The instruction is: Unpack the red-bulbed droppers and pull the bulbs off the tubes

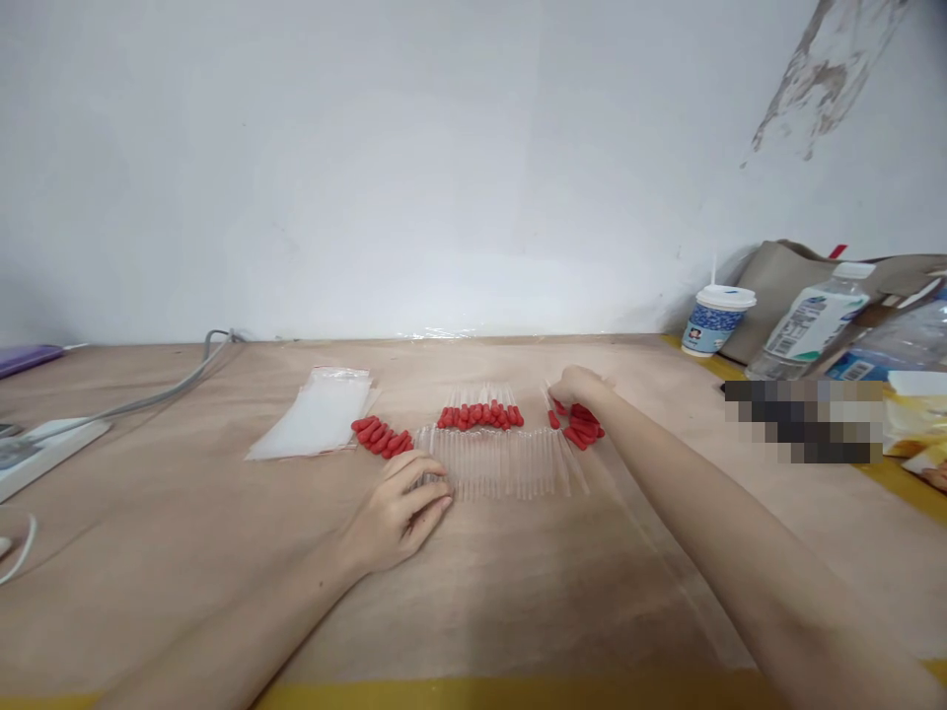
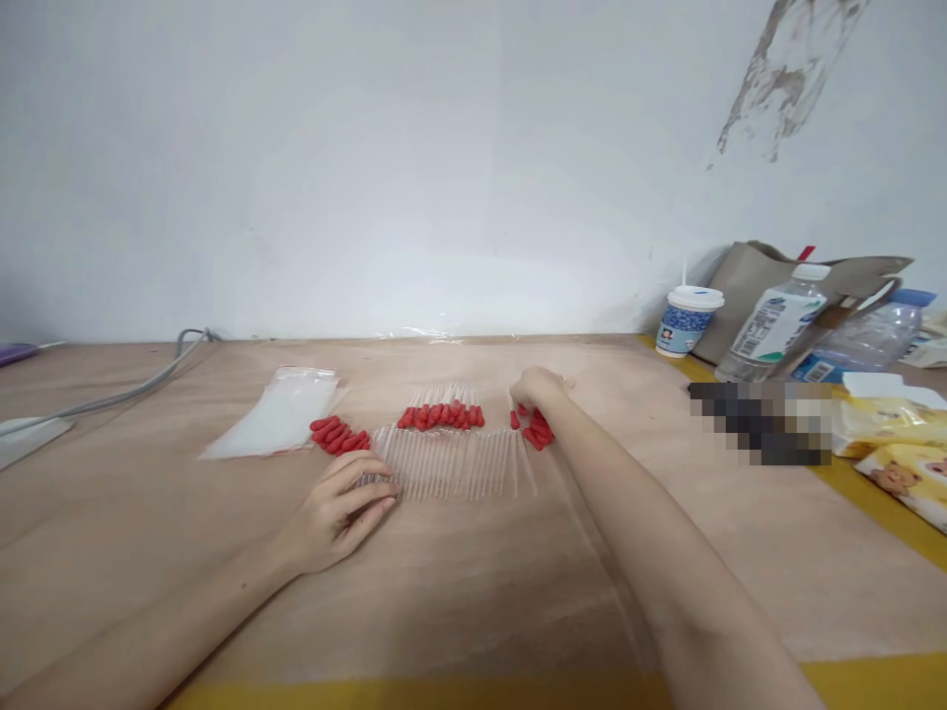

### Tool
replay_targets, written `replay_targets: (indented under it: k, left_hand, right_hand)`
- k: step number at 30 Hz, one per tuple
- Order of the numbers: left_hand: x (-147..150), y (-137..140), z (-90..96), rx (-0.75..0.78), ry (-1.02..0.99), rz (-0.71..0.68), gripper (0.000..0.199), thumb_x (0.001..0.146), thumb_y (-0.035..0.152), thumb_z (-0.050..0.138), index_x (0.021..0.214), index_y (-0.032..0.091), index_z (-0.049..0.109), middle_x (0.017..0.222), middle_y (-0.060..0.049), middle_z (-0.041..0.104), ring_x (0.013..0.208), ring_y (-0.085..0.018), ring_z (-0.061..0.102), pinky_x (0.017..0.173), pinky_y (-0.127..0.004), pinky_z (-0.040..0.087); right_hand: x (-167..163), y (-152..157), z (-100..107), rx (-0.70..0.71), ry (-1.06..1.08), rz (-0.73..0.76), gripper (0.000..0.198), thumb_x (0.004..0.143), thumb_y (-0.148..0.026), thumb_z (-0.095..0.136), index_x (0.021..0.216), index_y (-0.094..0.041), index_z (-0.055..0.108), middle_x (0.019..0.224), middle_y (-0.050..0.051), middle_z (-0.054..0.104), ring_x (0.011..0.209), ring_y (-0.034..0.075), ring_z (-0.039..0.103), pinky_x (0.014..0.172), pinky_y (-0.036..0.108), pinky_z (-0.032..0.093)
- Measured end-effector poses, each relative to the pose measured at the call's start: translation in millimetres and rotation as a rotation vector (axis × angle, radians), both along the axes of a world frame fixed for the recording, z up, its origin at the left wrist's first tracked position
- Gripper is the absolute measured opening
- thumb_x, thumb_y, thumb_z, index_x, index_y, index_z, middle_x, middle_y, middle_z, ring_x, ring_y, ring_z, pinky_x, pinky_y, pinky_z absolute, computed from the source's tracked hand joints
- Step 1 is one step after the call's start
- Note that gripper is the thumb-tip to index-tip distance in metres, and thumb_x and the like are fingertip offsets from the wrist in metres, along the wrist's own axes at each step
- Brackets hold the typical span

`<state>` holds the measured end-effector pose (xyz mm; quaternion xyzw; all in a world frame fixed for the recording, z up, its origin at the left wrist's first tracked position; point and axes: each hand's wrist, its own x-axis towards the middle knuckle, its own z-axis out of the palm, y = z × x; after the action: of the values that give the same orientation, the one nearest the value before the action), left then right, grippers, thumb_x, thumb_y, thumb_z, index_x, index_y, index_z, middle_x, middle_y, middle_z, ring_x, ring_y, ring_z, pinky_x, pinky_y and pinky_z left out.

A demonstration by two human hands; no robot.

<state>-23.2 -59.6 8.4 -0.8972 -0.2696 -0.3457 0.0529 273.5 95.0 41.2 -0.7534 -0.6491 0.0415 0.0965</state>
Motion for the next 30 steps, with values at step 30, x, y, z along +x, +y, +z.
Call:
replay_targets:
  k: [30]
  left_hand:
    - [39, -1, -3.3, 0.206, 0.068, -0.215, 0.014, 0.08, 0.009, 0.053, 0.094, 0.011, 0.058, 0.095, -0.008, 0.067, 0.097, -0.018, 0.06, 0.09, -0.033, 0.049]
  right_hand:
    - [-36, -167, -40, 0.826, 0.034, 1.1, 0.012, 0.083, -0.02, 0.052, 0.089, -0.014, 0.061, 0.071, 0.003, 0.06, 0.065, 0.013, 0.05, 0.057, 0.027, 0.039]
